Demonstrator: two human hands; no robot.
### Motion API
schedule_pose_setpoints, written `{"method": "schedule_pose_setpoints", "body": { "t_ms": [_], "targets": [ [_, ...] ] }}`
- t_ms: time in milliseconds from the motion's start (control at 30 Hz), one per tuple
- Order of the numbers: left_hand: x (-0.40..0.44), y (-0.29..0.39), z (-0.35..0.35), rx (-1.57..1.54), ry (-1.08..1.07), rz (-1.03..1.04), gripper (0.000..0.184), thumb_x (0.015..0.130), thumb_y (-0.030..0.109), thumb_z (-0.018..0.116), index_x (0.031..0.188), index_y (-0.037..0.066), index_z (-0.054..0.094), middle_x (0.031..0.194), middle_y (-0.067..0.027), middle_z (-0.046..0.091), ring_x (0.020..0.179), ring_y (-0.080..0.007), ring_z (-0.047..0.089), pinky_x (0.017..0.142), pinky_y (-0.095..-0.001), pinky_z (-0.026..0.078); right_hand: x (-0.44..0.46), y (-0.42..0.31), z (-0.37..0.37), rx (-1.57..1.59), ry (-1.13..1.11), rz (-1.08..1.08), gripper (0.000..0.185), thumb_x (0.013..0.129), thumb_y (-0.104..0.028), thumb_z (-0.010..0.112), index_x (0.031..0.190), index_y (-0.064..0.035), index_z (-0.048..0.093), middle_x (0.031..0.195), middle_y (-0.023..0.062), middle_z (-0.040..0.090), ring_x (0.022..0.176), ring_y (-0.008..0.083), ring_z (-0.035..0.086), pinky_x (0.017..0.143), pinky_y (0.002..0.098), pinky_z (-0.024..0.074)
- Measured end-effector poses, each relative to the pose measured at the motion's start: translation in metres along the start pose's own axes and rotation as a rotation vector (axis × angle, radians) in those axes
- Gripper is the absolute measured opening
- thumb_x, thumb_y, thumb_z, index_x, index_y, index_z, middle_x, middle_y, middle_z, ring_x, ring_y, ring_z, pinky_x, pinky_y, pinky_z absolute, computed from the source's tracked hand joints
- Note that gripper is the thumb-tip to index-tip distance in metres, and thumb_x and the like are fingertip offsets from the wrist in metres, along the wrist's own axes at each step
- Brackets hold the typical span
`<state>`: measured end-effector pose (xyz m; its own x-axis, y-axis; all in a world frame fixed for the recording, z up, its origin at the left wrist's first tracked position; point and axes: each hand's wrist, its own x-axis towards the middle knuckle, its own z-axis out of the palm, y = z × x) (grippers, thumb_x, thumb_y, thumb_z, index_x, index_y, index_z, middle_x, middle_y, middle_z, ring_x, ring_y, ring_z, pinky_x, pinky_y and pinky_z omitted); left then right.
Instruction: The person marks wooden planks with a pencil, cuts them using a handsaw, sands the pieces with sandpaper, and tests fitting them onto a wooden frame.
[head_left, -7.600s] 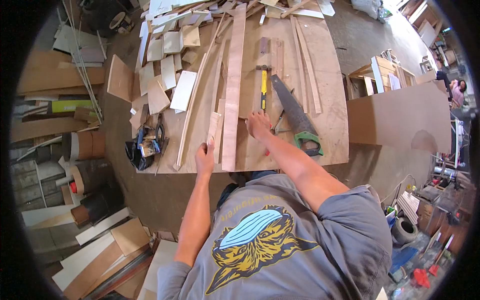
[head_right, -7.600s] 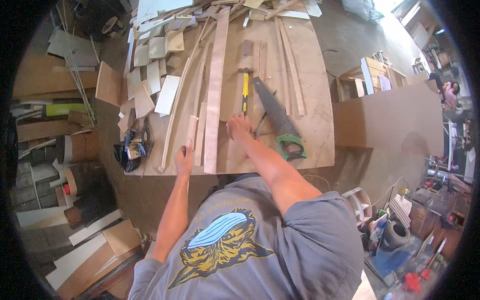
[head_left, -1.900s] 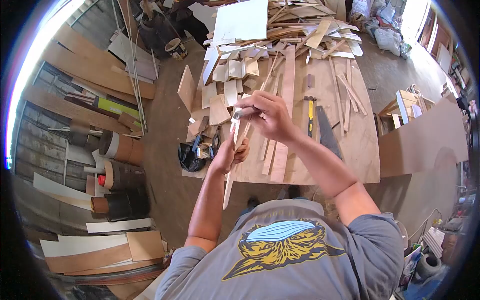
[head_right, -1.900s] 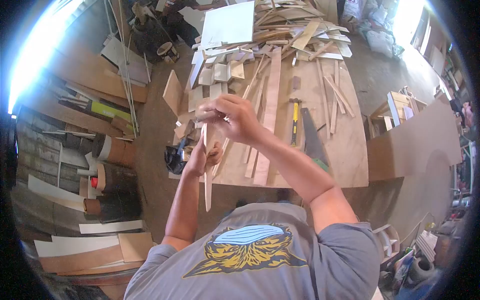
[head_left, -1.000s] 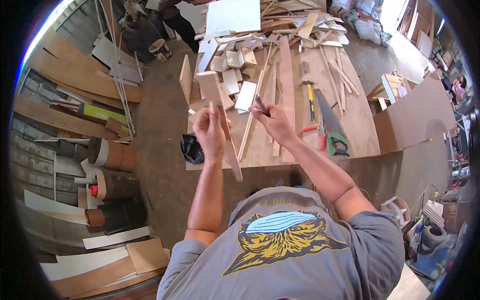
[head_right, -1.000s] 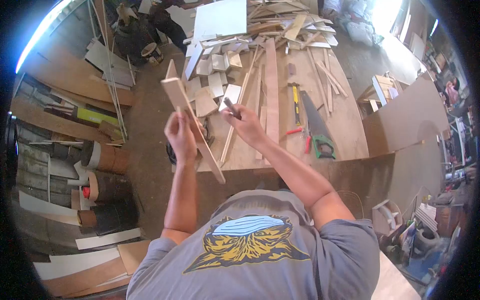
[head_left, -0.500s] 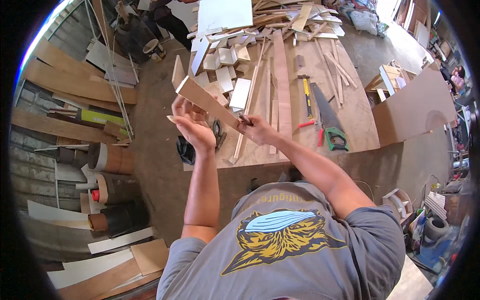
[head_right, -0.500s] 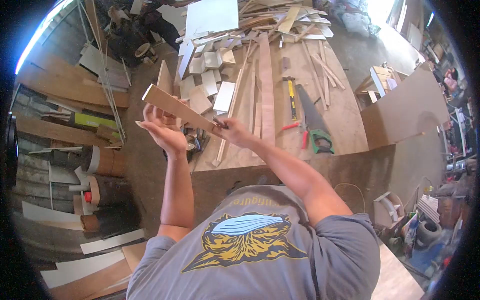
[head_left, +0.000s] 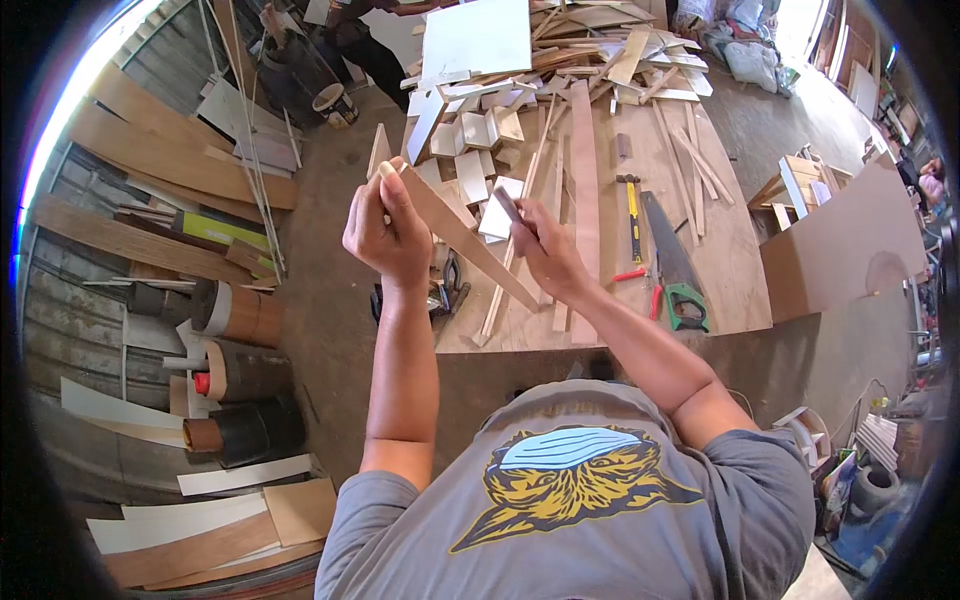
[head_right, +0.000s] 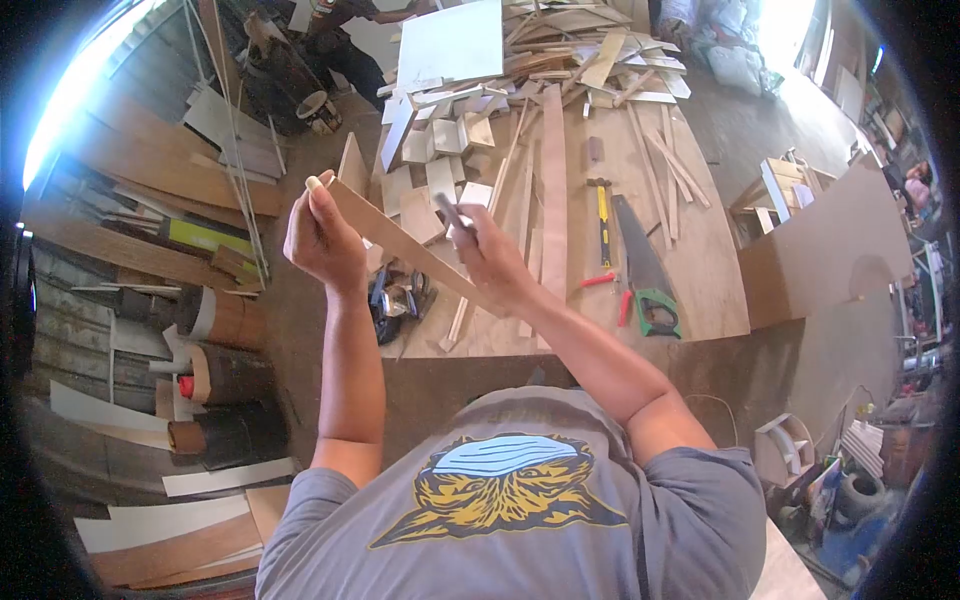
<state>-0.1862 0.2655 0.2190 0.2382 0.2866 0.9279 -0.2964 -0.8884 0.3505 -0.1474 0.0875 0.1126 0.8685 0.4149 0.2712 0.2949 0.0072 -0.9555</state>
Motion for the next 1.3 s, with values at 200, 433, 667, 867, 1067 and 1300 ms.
{"method": "schedule_pose_setpoints", "body": {
  "t_ms": [200,433,667,867,1067,1300],
  "targets": [
    [-0.011,0.006,0.025,-0.189,0.162,-0.053,0.017,0.1,0.016,0.063,0.097,-0.001,0.066,0.08,-0.0073,0.067,0.065,-0.0131,0.06,0.058,-0.0274,0.047,0.024,-0.099,0.021,-0.053,0.209,-0.337,0.035,0.097,-0.015,0.063,0.129,-0.0034,0.055,0.075,0.0194,0.065,0.061,0.0328,0.067,0.055,0.0401,0.0487],
    [-0.017,0.0,0.037,-0.349,0.223,-0.008,0.021,0.101,0.014,0.064,0.088,0.001,0.053,0.079,-0.0005,0.054,0.068,-0.0057,0.045,0.058,-0.022,0.039,0.009,-0.055,0.034,-0.178,0.22,-0.305,0.027,0.098,-0.013,0.06,0.121,-0.0009,0.064,0.081,0.0245,0.068,0.076,0.0366,0.072,0.063,0.0416,0.0538],
    [-0.021,0.007,0.036,-0.431,0.125,-0.009,0.023,0.101,0.016,0.065,0.092,0.002,0.048,0.082,-0.0024,0.053,0.072,-0.006,0.046,0.064,-0.0224,0.041,0.02,-0.102,0.036,-0.022,0.356,-0.47,0.028,0.1,-0.011,0.055,0.124,0.0005,0.063,0.083,0.0261,0.067,0.074,0.0382,0.071,0.061,0.0396,0.0516],
    [-0.017,-0.01,0.026,-0.557,0.172,0.011,0.021,0.1,0.013,0.063,0.09,0.005,0.047,0.085,-0.0075,0.057,0.069,-0.01,0.051,0.063,-0.0254,0.045,-0.029,-0.025,0.053,-0.206,0.207,-0.025,0.03,0.102,-0.007,0.056,0.13,0.0024,0.062,0.109,0.0208,0.073,0.092,0.011,0.068,0.079,0.0276,0.0529],
    [-0.01,-0.011,0.019,-0.712,0.099,0.11,0.013,0.101,0.007,0.058,0.099,0.003,0.045,0.104,-0.0171,0.058,0.082,-0.0184,0.064,0.067,-0.028,0.053,-0.026,-0.028,0.083,-0.129,0.431,-0.236,0.03,0.102,-0.015,0.055,0.128,-0.0018,0.063,0.081,0.0256,0.067,0.068,0.0336,0.07,0.059,0.0398,0.05],
    [-0.014,-0.012,0.0,-0.754,0.161,0.022,0.019,0.102,0.009,0.054,0.099,0.002,0.036,0.101,-0.0197,0.058,0.067,-0.0277,0.069,0.046,-0.034,0.061,-0.045,-0.038,0.094,-0.082,0.367,-0.111,0.032,0.102,-0.014,0.054,0.13,-0.0007,0.062,0.076,0.0243,0.065,0.061,0.0362,0.066,0.056,0.0406,0.0485]
  ]
}}
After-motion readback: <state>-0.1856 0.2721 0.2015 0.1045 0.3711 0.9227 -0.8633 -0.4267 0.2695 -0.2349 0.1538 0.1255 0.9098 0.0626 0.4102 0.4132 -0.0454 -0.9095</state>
